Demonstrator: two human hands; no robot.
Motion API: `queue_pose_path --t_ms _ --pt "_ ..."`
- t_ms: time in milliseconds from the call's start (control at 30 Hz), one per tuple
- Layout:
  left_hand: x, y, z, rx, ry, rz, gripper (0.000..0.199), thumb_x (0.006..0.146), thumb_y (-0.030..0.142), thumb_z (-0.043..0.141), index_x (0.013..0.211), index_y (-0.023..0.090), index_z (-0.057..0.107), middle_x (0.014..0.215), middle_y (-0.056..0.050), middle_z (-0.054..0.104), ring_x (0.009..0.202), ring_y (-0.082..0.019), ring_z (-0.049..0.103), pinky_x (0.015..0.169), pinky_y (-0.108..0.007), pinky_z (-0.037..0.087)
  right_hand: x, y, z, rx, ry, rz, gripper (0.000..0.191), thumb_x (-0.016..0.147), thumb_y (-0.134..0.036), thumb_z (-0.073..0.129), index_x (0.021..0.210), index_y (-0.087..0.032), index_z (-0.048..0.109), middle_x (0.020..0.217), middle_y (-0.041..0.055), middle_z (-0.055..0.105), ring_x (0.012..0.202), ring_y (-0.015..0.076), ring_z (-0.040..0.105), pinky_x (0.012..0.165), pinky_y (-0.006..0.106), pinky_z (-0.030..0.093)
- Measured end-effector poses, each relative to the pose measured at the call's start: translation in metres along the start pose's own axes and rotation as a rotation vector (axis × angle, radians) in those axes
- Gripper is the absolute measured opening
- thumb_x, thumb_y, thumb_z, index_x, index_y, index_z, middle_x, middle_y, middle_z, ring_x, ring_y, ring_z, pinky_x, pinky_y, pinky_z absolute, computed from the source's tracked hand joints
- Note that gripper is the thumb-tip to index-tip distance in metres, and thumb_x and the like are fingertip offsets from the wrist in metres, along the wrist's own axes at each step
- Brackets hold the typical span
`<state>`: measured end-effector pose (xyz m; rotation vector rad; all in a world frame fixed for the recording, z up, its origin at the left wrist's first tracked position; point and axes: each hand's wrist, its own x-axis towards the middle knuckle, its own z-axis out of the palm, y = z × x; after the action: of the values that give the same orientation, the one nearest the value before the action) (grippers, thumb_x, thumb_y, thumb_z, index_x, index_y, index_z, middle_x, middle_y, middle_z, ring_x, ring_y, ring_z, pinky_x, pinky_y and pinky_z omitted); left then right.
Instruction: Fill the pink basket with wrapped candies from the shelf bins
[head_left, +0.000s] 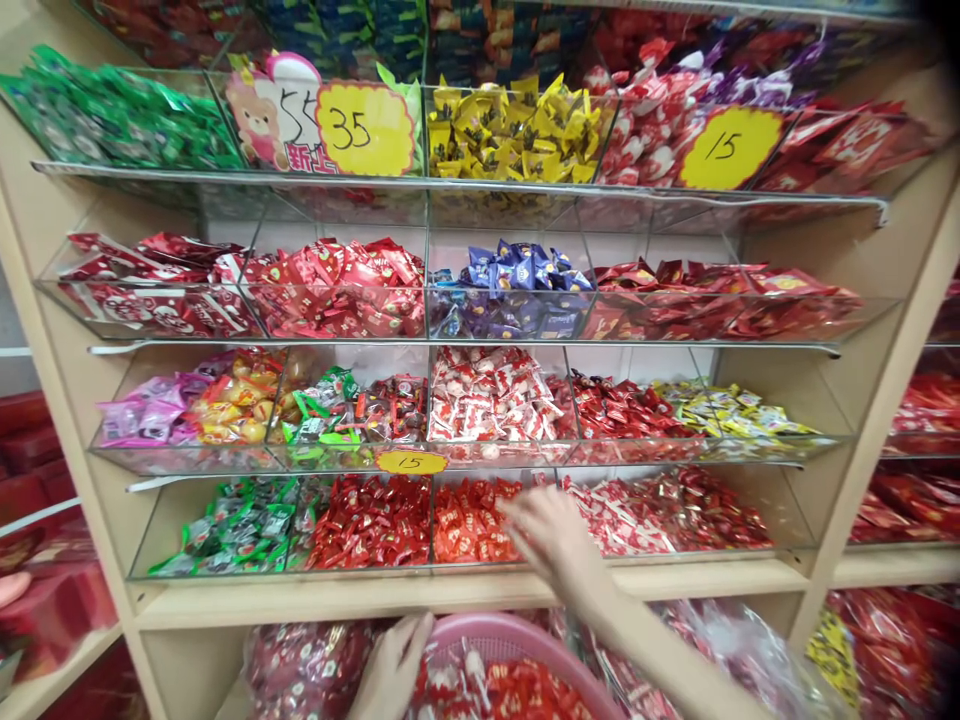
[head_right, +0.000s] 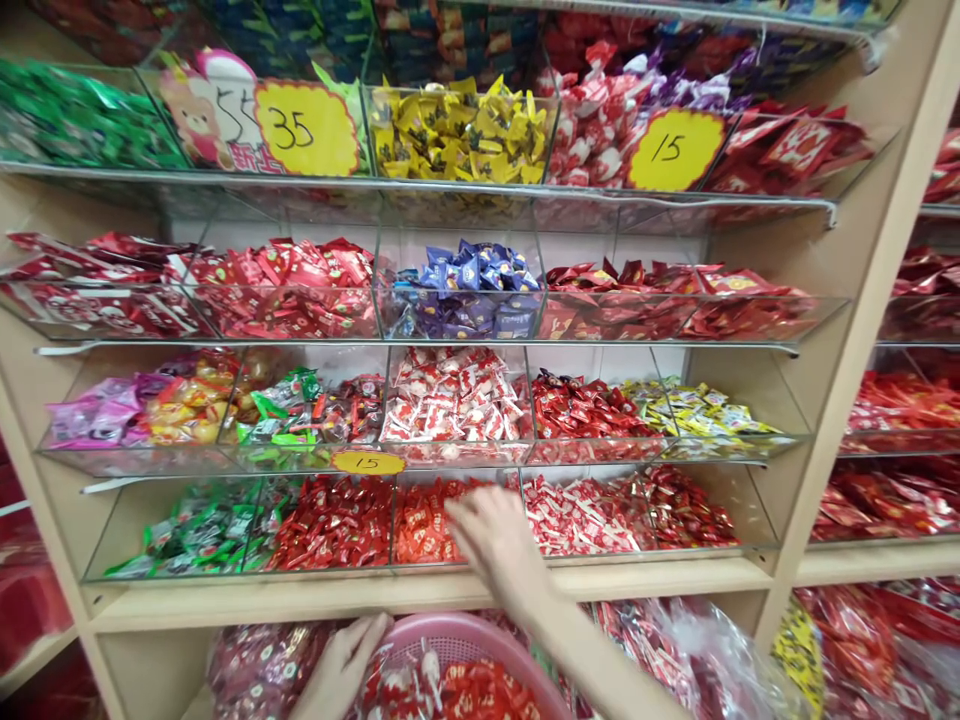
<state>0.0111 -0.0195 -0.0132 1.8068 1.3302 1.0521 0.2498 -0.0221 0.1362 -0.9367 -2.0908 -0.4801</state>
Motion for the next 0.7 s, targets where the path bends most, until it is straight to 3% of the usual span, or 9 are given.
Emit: queue_pose_path --t_ms 100,233,467,700 --pt "-0.004 -0.003 0.003 -0.026 -0.01 -0.006 0.045 0.088 0.047 0.035 0.109 0.019 0.063 0.111 -0.004 0.064 0.101 -0.019 0.058 0.091 -0.025 0.041 0.062 0.026 -0.027 -0.035 0.042 0.074 0.024 0.088 -0.03 0.047 0.108 -0.022 0.059 0.098 0.0069 0.056 0.09 0.0205 0.045 0.074 0.033 0.032" --pt "-0.007 -0.004 0.002 0.018 -0.021 -0.028 0.046 0.088 0.049 0.034 0.112 0.02 0.061 0.118 -0.005 0.06 0.11 -0.019 0.053 0.096 -0.025 0.037 0.109 0.045 -0.028 -0.068 -0.066 0.167 0.024 0.083 -0.043 0.053 0.098 -0.028 0.065 0.097 0.0053 0.057 0.093 0.0233 0.044 0.074 0.035 0.03" --pt "-0.008 -0.006 0.001 0.045 -0.022 -0.031 0.048 0.088 0.049 0.033 0.113 0.018 0.061 0.119 -0.007 0.059 0.11 -0.018 0.053 0.097 -0.026 0.037 0.12 0.044 -0.015 -0.012 -0.131 0.295 0.023 0.083 -0.04 0.053 0.078 -0.024 0.069 0.09 0.005 0.06 0.093 0.0237 0.044 0.075 0.037 0.028" --pt "-0.011 0.004 -0.002 -0.011 -0.002 -0.037 0.046 0.088 0.048 0.033 0.11 0.019 0.062 0.114 -0.005 0.062 0.106 -0.019 0.056 0.092 -0.027 0.041 0.125 0.05 -0.018 0.184 0.01 0.294 0.017 0.081 -0.035 0.056 0.077 -0.026 0.07 0.085 0.0028 0.063 0.087 0.0195 0.049 0.077 0.035 0.032"
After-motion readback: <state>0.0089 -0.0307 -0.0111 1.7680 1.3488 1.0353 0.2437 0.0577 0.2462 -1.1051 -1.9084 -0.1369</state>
